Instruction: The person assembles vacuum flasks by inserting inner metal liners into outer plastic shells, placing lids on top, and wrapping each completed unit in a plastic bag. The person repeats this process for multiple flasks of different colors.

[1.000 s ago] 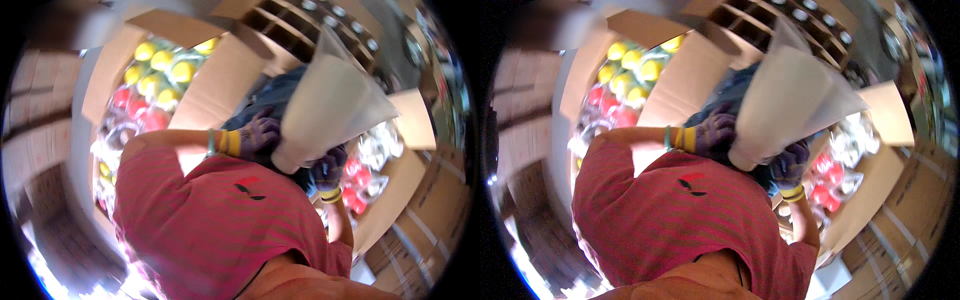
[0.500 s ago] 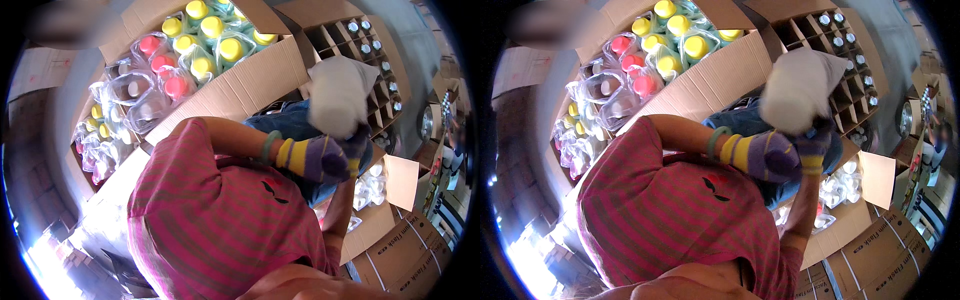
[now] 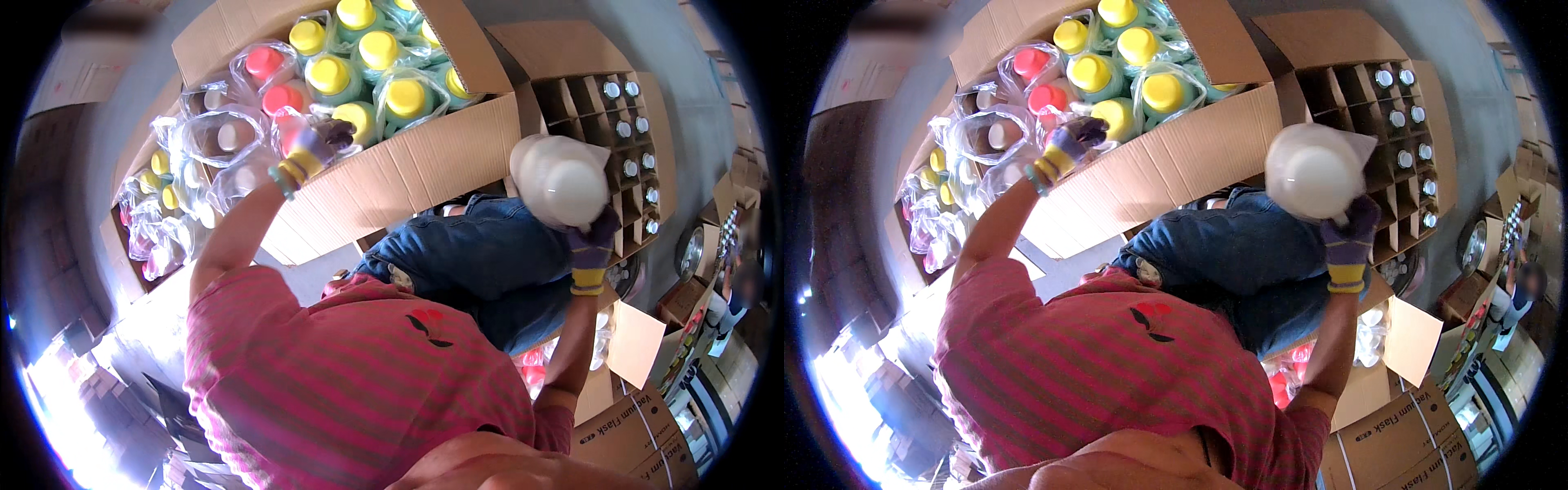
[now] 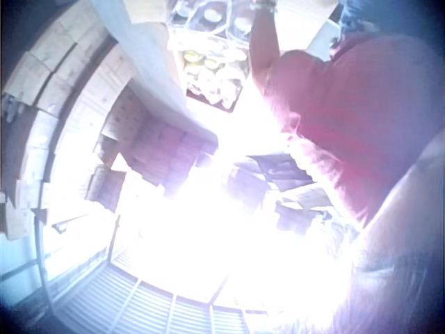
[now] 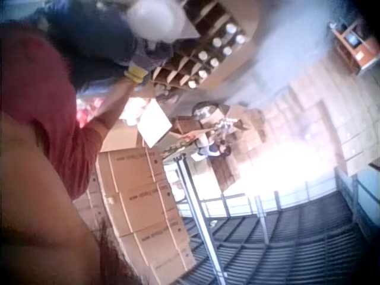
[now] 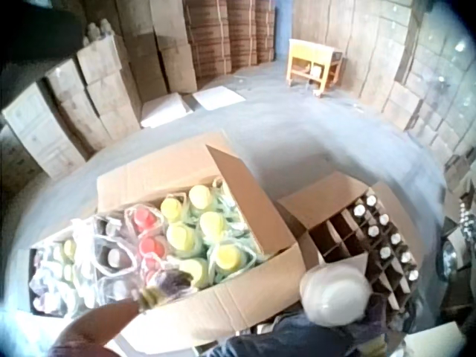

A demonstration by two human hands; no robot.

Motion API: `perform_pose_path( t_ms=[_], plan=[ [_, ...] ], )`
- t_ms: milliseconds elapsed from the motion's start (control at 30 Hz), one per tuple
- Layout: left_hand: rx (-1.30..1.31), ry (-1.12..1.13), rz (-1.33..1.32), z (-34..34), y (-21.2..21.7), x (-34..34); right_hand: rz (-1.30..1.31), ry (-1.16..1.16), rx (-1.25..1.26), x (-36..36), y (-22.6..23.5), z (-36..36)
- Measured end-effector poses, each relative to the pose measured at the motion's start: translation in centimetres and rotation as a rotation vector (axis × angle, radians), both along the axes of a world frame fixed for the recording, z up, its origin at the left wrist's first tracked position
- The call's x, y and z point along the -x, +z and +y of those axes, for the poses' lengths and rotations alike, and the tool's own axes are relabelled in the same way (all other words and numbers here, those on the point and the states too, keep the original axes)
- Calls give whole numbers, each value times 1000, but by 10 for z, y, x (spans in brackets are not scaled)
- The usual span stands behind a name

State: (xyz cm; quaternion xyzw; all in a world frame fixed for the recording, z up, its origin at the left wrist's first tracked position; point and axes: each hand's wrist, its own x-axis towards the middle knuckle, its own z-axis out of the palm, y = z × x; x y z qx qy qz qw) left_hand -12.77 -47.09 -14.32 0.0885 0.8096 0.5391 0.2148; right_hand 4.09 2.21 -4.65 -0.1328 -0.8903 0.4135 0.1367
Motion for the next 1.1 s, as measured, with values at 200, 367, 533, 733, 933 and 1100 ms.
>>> perform_pose_path(
  t_ms=[200,367,533,733,933,1100],
  plan=[
    [472,-285,271,3,92,13,43,-146,-533,-30,27,33],
    [994,-645,129,41,77,59,290,-282,460,-28,46,-3],
    [743,-235,436,93,12,115,171,-303,-43,-34,33,2],
    [434,-284,276,88,-21,149,208,-261,-465,-32,46,-25],
    [-311,-23,20,77,103,158,112,-118,524,-2,59,-64],
    [-562,-164,148,126,191,207,-14,37,732,35,54,-89]
  ],
)
